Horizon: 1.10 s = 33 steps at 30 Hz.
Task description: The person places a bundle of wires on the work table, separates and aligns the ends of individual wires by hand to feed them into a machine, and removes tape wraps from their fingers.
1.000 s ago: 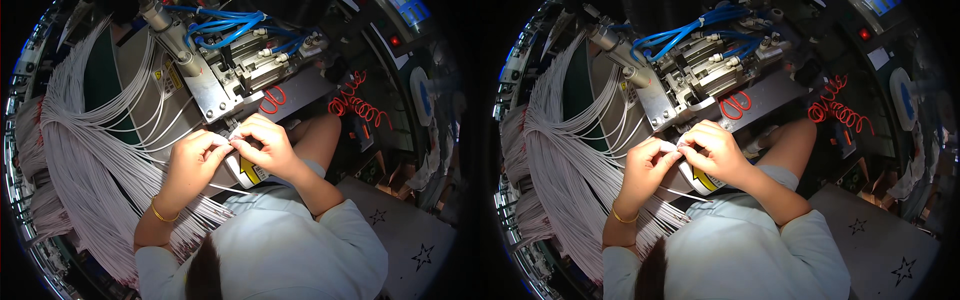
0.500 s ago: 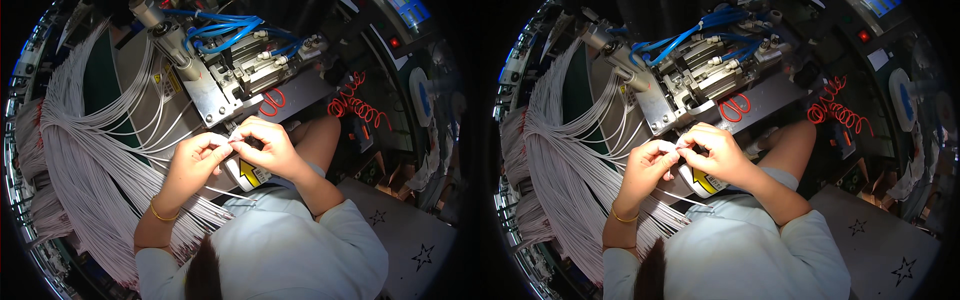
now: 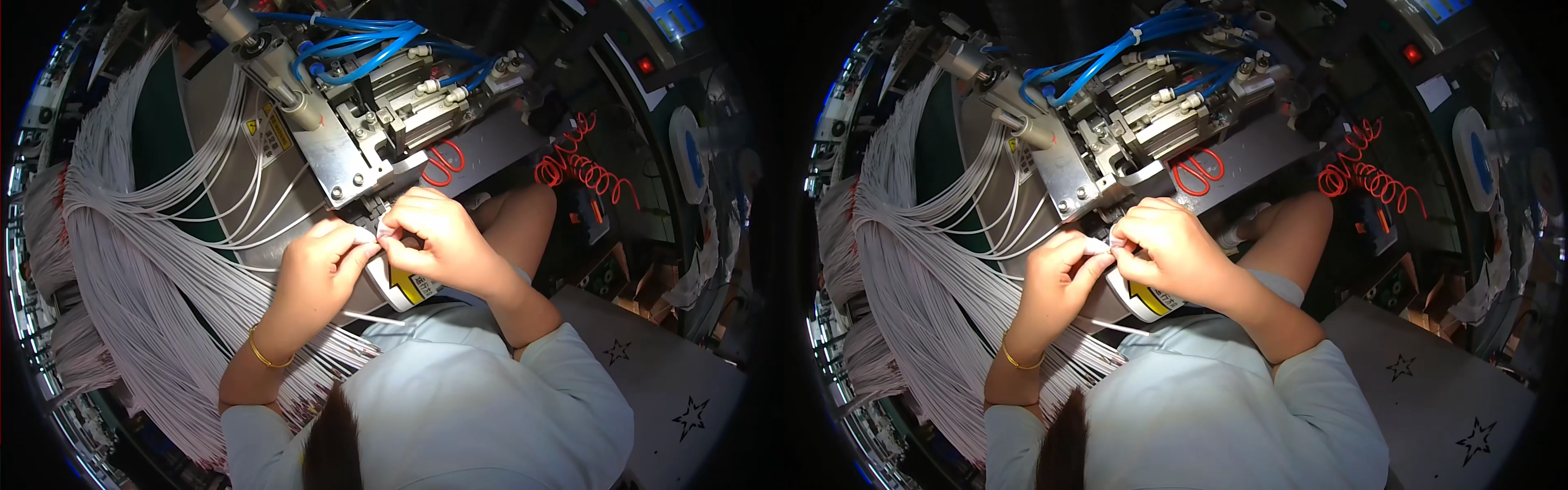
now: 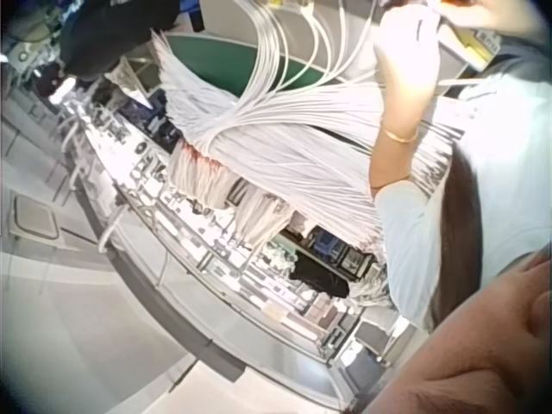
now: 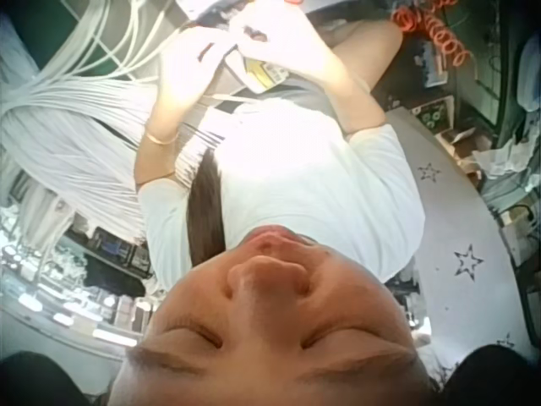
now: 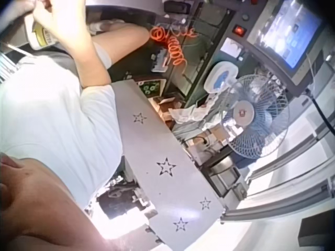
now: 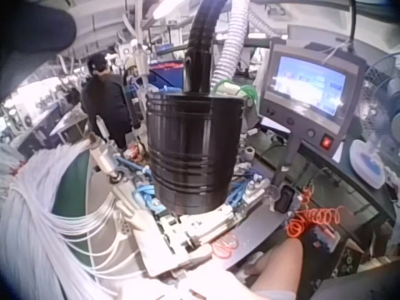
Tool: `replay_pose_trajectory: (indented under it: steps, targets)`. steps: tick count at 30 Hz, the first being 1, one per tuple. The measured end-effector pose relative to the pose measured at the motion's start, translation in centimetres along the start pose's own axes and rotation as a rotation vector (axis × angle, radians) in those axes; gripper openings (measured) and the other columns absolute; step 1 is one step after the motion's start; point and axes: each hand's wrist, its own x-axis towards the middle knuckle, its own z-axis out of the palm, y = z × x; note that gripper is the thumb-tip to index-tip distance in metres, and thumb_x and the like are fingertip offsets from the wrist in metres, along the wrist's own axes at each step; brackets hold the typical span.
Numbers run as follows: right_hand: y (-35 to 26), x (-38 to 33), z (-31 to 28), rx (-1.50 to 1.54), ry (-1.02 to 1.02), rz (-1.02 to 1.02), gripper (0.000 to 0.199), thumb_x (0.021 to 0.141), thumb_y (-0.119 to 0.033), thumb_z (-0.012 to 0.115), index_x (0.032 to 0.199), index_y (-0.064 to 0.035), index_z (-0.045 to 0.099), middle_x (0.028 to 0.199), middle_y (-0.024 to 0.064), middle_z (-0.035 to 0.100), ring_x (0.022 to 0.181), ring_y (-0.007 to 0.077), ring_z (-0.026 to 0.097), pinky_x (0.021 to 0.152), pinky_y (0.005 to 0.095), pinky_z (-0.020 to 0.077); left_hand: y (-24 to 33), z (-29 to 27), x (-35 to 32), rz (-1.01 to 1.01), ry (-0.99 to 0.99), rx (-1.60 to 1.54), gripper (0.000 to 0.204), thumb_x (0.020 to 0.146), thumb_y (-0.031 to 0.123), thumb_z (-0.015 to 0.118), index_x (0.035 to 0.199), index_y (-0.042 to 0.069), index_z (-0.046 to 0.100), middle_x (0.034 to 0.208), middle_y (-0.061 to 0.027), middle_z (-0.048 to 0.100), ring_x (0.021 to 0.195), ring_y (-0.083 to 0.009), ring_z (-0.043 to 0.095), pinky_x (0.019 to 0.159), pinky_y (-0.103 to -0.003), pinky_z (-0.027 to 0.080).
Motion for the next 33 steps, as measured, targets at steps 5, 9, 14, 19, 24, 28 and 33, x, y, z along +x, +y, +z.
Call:
replay_pose_trajectory:
  steps: [5, 9, 14, 19, 24, 28, 33]
  targets:
    - [0.2, 0.1, 0.0, -0.058, 0.018, -0.119, 0.008, 0.077, -0.003, 0.068, 0.081, -0.0001, 0.062, 0.076, 0.0078, 0.063, 0.071, 0.0213, 0.059, 0.069, 0.0321, 0.0457, 0.0, -0.1, -0.2, -0.289, -0.001, -0.383, 0.007, 0.092, 0.005, 0.062, 0.095, -0.001, 0.063, 0.075, 0.0031, 0.059, 0.061, 0.0004, 0.051, 0.053, -0.018, 0.04]
    - [0.6, 0.1, 0.1, 0.021, 0.061, -0.115, 0.008, 0.077, -0.003, 0.066, 0.082, 0.0003, 0.061, 0.077, 0.0083, 0.063, 0.072, 0.022, 0.059, 0.069, 0.0328, 0.0447, 0.5, -0.1, -0.3, -0.2, 0.039, -0.302, 0.006, 0.092, 0.009, 0.06, 0.092, 0.003, 0.062, 0.077, 0.0018, 0.061, 0.057, -0.0002, 0.046, 0.05, -0.017, 0.037]
    - [0.1, 0.2, 0.6, 0.057, 0.125, -0.102, 0.008, 0.079, -0.003, 0.065, 0.085, 0.001, 0.061, 0.078, 0.0089, 0.062, 0.073, 0.0227, 0.058, 0.07, 0.0318, 0.0443, 0.6, 0.1, -0.3, -0.16, 0.072, -0.365, 0.007, 0.093, 0.011, 0.06, 0.092, 0.004, 0.062, 0.077, 0.0023, 0.061, 0.057, -0.0001, 0.046, 0.051, -0.017, 0.036]
    - [0.1, 0.1, 1.6, 0.12, 0.17, -0.086, 0.01, 0.079, -0.01, 0.065, 0.084, -0.003, 0.06, 0.075, 0.0073, 0.061, 0.072, 0.0252, 0.058, 0.072, 0.0341, 0.043, 0.5, 0.1, -0.3, -0.158, 0.064, -0.384, 0.008, 0.093, 0.012, 0.06, 0.093, 0.004, 0.062, 0.078, 0.0025, 0.061, 0.059, 0.0, 0.046, 0.052, -0.016, 0.036]
    - [0.0, -0.2, 1.3, 0.15, 0.073, -0.051, 0.008, 0.082, -0.009, 0.061, 0.086, -0.0024, 0.059, 0.076, 0.0084, 0.061, 0.073, 0.0256, 0.057, 0.072, 0.0349, 0.0426, 0.0, 0.1, -0.6, -0.148, 0.074, -0.381, 0.008, 0.094, 0.011, 0.059, 0.095, 0.003, 0.061, 0.079, 0.0026, 0.061, 0.063, -0.0009, 0.048, 0.055, -0.017, 0.038]
    - [0.2, 0.0, 1.6, 0.288, 0.175, 0.014, 0.005, 0.085, -0.007, 0.057, 0.085, -0.0017, 0.059, 0.078, 0.0097, 0.061, 0.074, 0.0268, 0.057, 0.071, 0.0358, 0.0423, -0.5, 0.4, -0.5, -0.118, 0.068, -0.381, 0.007, 0.093, 0.009, 0.06, 0.094, 0.002, 0.061, 0.078, 0.0016, 0.06, 0.065, -0.0037, 0.051, 0.058, -0.02, 0.041]
    - [0.1, -0.1, 1.9, 0.04, 0.173, -0.038, 0.009, 0.089, -0.009, 0.055, 0.084, -0.001, 0.058, 0.077, 0.0115, 0.06, 0.074, 0.0298, 0.057, 0.07, 0.038, 0.0427, 0.4, 0.1, 0.0, 0.037, 0.104, 0.075, 0.007, 0.09, 0.007, 0.063, 0.09, 0.0, 0.063, 0.075, -0.0029, 0.06, 0.063, -0.0093, 0.054, 0.059, -0.024, 0.044]
